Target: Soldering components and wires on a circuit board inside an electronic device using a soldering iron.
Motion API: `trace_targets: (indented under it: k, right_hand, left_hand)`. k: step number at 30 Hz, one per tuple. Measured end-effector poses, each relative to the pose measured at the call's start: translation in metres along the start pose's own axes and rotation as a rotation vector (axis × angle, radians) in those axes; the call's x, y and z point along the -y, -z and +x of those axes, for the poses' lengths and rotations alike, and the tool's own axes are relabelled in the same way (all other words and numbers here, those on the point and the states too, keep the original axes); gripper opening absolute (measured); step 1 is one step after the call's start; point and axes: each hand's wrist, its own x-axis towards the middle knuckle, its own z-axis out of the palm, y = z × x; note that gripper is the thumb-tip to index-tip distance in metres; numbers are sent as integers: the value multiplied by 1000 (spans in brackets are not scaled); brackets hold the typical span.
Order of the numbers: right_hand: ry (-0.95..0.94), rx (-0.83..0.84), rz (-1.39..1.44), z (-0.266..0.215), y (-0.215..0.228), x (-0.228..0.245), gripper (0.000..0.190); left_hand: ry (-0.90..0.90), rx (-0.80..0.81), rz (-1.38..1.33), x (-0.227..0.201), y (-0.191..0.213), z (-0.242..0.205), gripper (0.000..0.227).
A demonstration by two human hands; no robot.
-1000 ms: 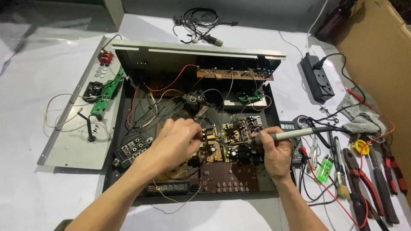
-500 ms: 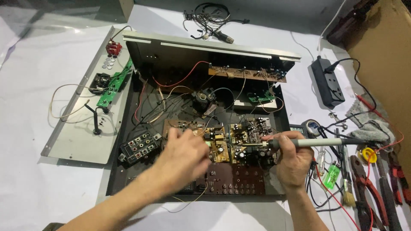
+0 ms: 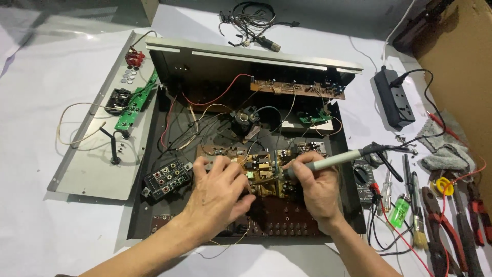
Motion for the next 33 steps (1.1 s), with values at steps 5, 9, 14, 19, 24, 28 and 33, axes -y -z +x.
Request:
trace_targets:
  k: [5, 9, 14, 19, 24, 28, 33]
  right_hand:
    - [120, 41, -50, -8, 0, -14, 12]
    - [118, 23, -217, -15, 3, -15, 13]
    - [162, 10, -188, -18, 3, -23, 11]
    - [173, 11, -174, -18, 2, -22, 12]
    - [163, 2, -73, -22, -1, -27, 10]
    - [172, -7, -54, -24, -3, -28, 11]
    - [169, -23, -32, -26, -4, -28, 13]
  left_hand:
    - [21, 84, -19, 8, -5, -2, 47]
    - [67, 206, -44, 11, -14, -3, 55]
    - [68, 181, -42, 12, -16, -3, 51]
    - [50, 110, -52, 15, -18, -4, 43]
    - [56, 120, -75, 14, -17, -4, 36]
    - [32, 79, -48, 15, -17, -4, 38]
    - [35, 99, -37, 15, -17, -4, 37]
